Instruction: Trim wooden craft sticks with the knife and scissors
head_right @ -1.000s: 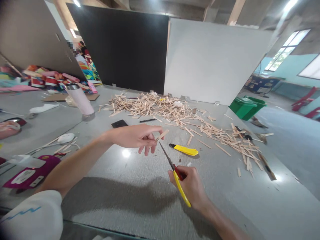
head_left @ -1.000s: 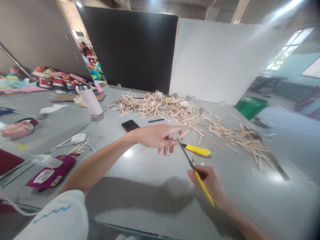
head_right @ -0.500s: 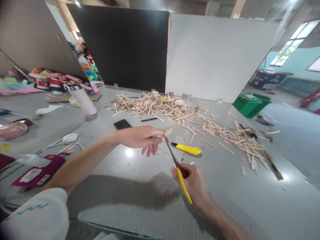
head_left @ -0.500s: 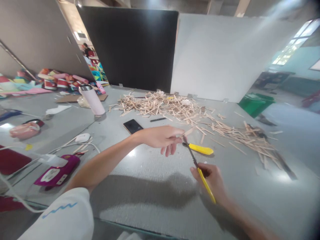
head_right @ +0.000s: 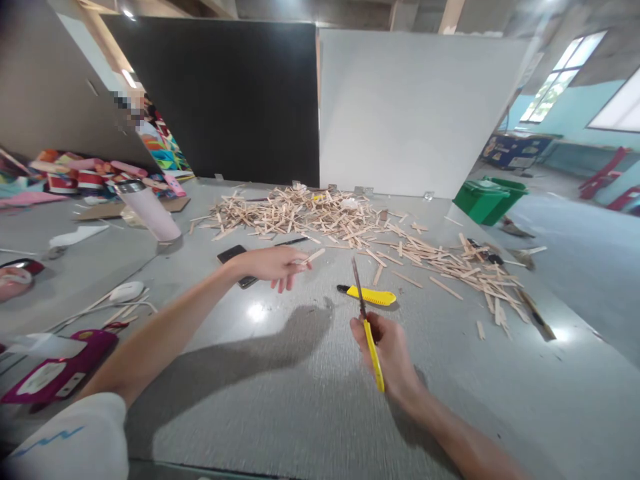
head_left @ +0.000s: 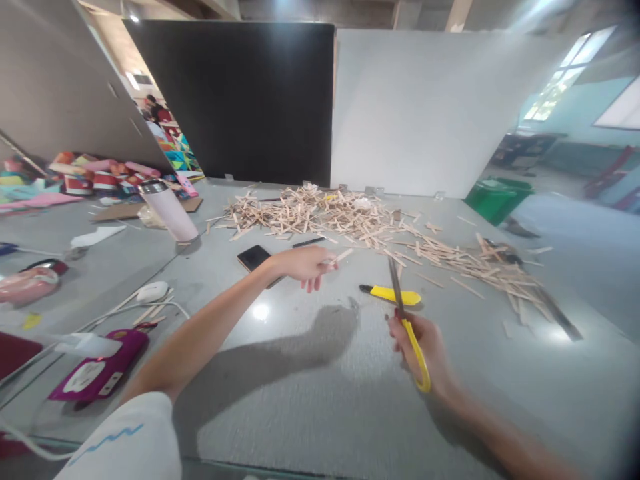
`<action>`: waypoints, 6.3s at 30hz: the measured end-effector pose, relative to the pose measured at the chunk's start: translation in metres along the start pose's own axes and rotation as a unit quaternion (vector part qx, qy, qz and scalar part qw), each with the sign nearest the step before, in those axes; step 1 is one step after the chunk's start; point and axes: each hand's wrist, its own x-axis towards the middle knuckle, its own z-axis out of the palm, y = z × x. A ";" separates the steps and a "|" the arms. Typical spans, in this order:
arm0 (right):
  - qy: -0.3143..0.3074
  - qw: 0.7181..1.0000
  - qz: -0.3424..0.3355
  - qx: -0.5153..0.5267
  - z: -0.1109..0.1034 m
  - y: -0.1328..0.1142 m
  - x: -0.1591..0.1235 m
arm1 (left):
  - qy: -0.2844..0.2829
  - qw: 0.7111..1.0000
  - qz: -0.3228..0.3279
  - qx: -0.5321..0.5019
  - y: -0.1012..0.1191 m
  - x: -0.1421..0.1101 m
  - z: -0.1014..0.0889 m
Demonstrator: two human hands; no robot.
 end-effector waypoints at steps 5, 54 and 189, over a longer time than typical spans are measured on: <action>-0.012 0.997 -0.045 -0.059 0.002 -0.003 -0.001 | -0.011 0.998 -0.052 0.025 -0.026 0.024 0.010; -0.081 0.992 -0.047 -0.088 0.000 0.008 -0.003 | 0.198 0.958 0.140 -0.151 0.068 -0.015 0.038; -0.033 0.992 -0.083 -0.087 0.002 -0.021 -0.019 | -0.009 0.943 0.213 -0.257 0.072 -0.027 0.023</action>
